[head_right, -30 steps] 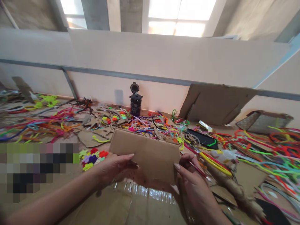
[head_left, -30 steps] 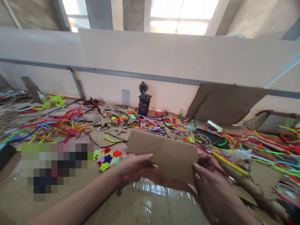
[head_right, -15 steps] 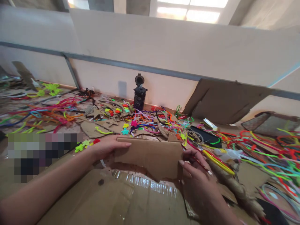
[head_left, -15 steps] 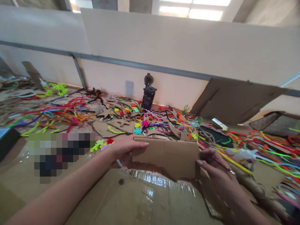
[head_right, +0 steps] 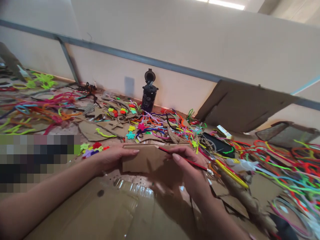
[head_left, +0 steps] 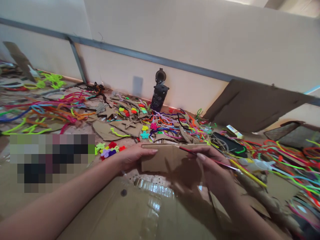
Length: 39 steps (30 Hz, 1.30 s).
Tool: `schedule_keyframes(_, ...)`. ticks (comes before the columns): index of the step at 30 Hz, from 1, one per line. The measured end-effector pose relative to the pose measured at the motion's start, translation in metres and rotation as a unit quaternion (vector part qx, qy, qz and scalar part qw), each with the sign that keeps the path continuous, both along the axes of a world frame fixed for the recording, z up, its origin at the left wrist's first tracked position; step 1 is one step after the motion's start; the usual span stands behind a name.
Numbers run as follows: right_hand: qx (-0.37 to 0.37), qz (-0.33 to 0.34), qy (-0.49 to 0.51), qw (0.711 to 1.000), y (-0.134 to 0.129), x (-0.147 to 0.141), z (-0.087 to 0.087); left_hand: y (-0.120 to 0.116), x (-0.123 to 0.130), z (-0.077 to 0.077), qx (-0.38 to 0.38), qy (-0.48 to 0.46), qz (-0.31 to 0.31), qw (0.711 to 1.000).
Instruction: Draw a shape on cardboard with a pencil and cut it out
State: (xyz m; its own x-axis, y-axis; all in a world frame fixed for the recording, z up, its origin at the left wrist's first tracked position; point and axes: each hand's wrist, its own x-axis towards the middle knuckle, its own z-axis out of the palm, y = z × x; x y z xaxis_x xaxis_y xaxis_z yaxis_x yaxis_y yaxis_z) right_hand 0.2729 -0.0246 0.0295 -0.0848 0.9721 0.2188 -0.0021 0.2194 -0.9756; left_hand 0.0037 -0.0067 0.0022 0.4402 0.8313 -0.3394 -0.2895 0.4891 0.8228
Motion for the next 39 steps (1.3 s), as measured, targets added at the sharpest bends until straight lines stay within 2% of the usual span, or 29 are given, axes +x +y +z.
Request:
schedule_keyframes(3,-0.008,-0.032,-0.033,0.999,0.003,-0.003,-0.020,0.003,-0.001,-0.002,0.006,-0.002,-0.012,1.000)
schedule_keyframes(6,0.022,-0.034,-0.094,0.995,0.001,0.001,-0.027,0.006,-0.002,-0.002,0.008,0.006,-0.016,1.000)
schedule_keyframes(12,0.064,-0.043,-0.143,0.987,-0.001,0.001,-0.018,0.008,-0.002,-0.001,-0.010,0.030,-0.009,0.999)
schedule_keyframes(17,0.080,-0.042,-0.181,0.979,-0.003,-0.004,-0.014,0.007,-0.002,-0.001,0.013,0.009,-0.020,1.000)
schedule_keyframes(22,0.076,-0.029,-0.176,0.981,-0.010,-0.011,-0.012,0.005,-0.002,-0.002,0.020,0.011,-0.017,1.000)
schedule_keyframes(28,0.032,-0.024,-0.130,0.991,-0.013,-0.012,-0.019,0.005,-0.002,-0.002,0.026,0.013,-0.022,0.999)
schedule_keyframes(31,0.048,0.003,-0.162,0.986,-0.013,-0.010,-0.021,0.005,-0.002,-0.001,0.027,0.014,-0.028,0.999)
schedule_keyframes(34,0.070,-0.006,-0.192,0.979,-0.013,-0.009,-0.020,0.004,-0.001,0.000,0.029,0.014,-0.026,0.999)
schedule_keyframes(39,0.028,0.030,-0.178,0.983,-0.014,-0.009,-0.017,0.003,-0.001,0.001,0.020,0.009,-0.025,0.999)
